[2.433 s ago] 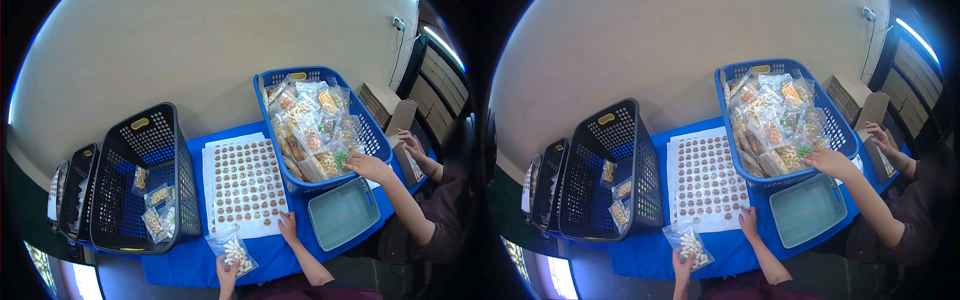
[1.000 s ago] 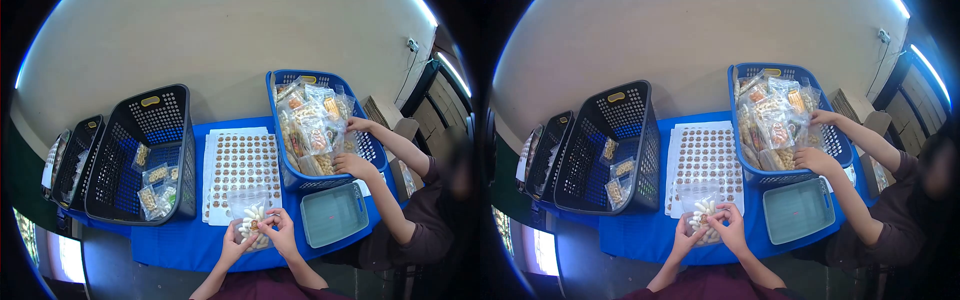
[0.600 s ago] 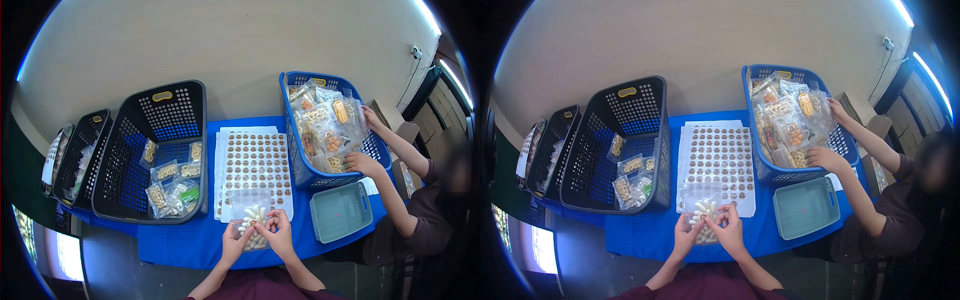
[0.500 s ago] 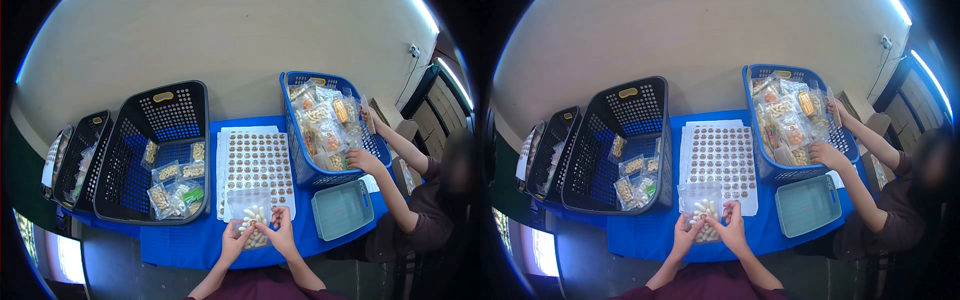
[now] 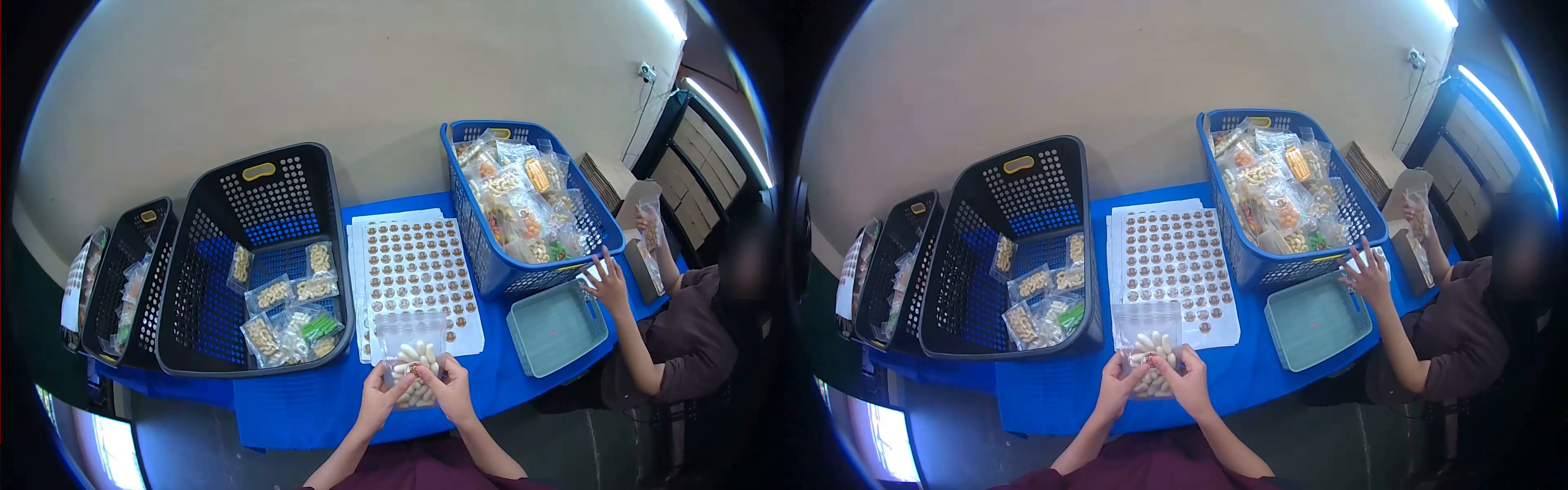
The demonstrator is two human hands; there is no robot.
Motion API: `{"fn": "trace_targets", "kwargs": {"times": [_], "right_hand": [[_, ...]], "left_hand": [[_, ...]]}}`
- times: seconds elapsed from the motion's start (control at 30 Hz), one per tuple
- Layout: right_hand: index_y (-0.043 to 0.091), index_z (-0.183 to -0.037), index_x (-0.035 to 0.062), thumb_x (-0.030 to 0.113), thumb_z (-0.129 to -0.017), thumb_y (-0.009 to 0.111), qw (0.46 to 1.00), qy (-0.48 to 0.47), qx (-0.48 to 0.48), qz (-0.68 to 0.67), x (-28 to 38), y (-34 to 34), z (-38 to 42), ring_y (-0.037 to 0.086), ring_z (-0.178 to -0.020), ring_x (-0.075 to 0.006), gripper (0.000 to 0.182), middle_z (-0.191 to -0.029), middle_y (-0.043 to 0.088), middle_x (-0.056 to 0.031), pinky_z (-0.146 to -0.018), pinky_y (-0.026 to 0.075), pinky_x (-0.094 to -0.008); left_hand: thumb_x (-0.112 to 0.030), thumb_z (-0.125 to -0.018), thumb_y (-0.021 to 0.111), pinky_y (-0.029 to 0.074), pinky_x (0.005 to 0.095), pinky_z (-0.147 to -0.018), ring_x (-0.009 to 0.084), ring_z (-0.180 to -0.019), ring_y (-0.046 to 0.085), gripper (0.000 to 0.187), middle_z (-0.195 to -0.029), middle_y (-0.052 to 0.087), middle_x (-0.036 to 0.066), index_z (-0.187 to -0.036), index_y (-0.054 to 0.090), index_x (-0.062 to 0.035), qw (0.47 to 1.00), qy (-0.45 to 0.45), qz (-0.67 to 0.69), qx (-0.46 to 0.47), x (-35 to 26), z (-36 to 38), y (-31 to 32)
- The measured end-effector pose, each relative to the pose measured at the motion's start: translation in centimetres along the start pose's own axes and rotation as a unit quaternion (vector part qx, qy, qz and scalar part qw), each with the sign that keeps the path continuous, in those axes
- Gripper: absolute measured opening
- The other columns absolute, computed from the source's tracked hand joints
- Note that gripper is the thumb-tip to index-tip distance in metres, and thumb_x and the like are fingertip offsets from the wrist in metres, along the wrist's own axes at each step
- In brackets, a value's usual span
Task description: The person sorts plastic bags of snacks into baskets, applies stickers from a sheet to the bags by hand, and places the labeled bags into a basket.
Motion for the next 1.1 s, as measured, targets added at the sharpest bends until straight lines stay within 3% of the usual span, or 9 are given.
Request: {"fn": "trace_targets", "kwargs": {"times": [0.23, 0.33, 0.43, 0.6, 0.63, 0.7, 0.83, 0.97, 1.1], "right_hand": [[0.056, -0.098, -0.0026, 0.003, -0.079, 0.062, 0.999, -0.004, 0.027, 0.021, -1.8, 0.6, 1.5, 0.052, -0.081, -0.0071, 0.02, -0.088, 0.053, -0.0014, -0.069, 0.043, -0.0212], [0.055, -0.101, -0.0018, 0.004, -0.08, 0.061, 0.999, 0.014, 0.013, -0.046, -1.5, 0.6, 2.1, 0.054, -0.084, -0.0082, 0.023, -0.092, 0.057, -0.0035, -0.071, 0.045, -0.0217], [0.056, -0.092, -0.0016, 0.01, -0.08, 0.063, 0.985, 0.088, -0.004, -0.146, 0.9, 0.7, 2.4, 0.054, -0.076, -0.0066, 0.018, -0.088, 0.057, -0.0028, -0.065, 0.045, -0.0207], [0.059, -0.087, -0.0013, 0.013, -0.081, 0.063, 0.989, 0.027, -0.099, -0.109, 0.6, 0.1, 2.6, 0.054, -0.065, -0.0046, 0.016, -0.077, 0.06, -0.003, -0.056, 0.043, -0.0187], [0.059, -0.085, -0.0014, 0.013, -0.081, 0.063, 0.989, 0.012, -0.117, -0.092, 0.2, 0.1, 2.8, 0.053, -0.065, -0.0043, 0.015, -0.076, 0.06, -0.003, -0.055, 0.043, -0.0184], [0.06, -0.082, -0.0013, 0.014, -0.082, 0.063, 0.984, 0.0, -0.149, -0.095, 0.2, 0.2, 3.1, 0.052, -0.063, -0.0032, 0.016, -0.071, 0.059, -0.0022, -0.053, 0.041, -0.0178], [0.06, -0.084, -0.0007, 0.015, -0.081, 0.064, 0.98, 0.037, -0.115, -0.158, 0.7, 0.4, 3.0, 0.052, -0.063, -0.0028, 0.017, -0.073, 0.06, -0.0025, -0.054, 0.041, -0.0171], [0.059, -0.088, -0.0014, 0.013, -0.079, 0.066, 0.997, -0.016, -0.058, -0.039, 2.1, 0.2, 3.4, 0.055, -0.07, -0.0062, 0.019, -0.079, 0.061, -0.0031, -0.06, 0.045, -0.0194], [0.06, -0.094, -0.001, 0.018, -0.074, 0.071, 0.998, -0.041, -0.039, -0.02, 3.5, 0.3, 3.7, 0.055, -0.076, -0.0079, 0.029, -0.082, 0.062, -0.0034, -0.067, 0.045, -0.0222]], "left_hand": [[-0.009, -0.08, 0.063, 0.046, 0.0213, -0.071, 0.0072, -0.081, 0.056, 0.021, -0.09, 0.061, 0.004, -0.097, 0.056, 0.0002, 0.998, 0.022, -0.057, -0.021, 0.9, 0.0, -1.3], [-0.01, -0.079, 0.065, 0.046, 0.0215, -0.07, 0.0073, -0.08, 0.056, 0.022, -0.089, 0.061, 0.004, -0.097, 0.056, 0.0003, 0.998, 0.017, -0.057, -0.008, 0.9, 0.5, -0.8], [-0.011, -0.078, 0.066, 0.046, 0.0221, -0.07, 0.0077, -0.08, 0.056, 0.025, -0.09, 0.061, 0.004, -0.097, 0.056, 0.0, 0.995, 0.022, -0.09, 0.03, 0.7, 0.4, -0.4], [-0.01, -0.077, 0.067, 0.046, 0.0226, -0.072, 0.0088, -0.082, 0.056, 0.027, -0.093, 0.06, 0.005, -0.099, 0.055, 0.0001, 0.987, 0.034, -0.136, 0.078, 1.0, 0.6, 0.0], [-0.009, -0.078, 0.066, 0.046, 0.0228, -0.074, 0.0093, -0.084, 0.056, 0.028, -0.096, 0.059, 0.006, -0.102, 0.054, 0.0009, 0.992, 0.009, -0.072, 0.098, 0.4, 0.7, 0.5], [-0.007, -0.078, 0.065, 0.047, 0.0232, -0.075, 0.0098, -0.086, 0.056, 0.029, -0.097, 0.059, 0.006, -0.103, 0.053, 0.0011, 0.99, -0.021, -0.072, 0.115, 0.2, 1.0, 0.1], [-0.006, -0.079, 0.064, 0.047, 0.024, -0.076, 0.0112, -0.088, 0.057, 0.03, -0.101, 0.057, 0.007, -0.105, 0.051, 0.0009, 0.987, -0.074, -0.057, 0.133, -0.7, 0.8, -0.3], [-0.006, -0.078, 0.065, 0.048, 0.024, -0.075, 0.0118, -0.087, 0.058, 0.028, -0.1, 0.059, 0.007, -0.103, 0.053, 0.0015, 0.989, -0.088, -0.026, 0.118, -1.1, 1.3, -0.2], [-0.006, -0.078, 0.064, 0.048, 0.0237, -0.072, 0.0125, -0.081, 0.06, 0.024, -0.09, 0.063, 0.008, -0.1, 0.057, 0.0035, 0.989, -0.016, -0.089, 0.114, -1.4, 0.6, -0.6]]}}
Point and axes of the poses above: each hand's wrist, its own z-axis away from the middle knuckle, its own y-axis out of the palm, x = y × z, the point moved 3 cm from there along -z, towards the middle knuckle
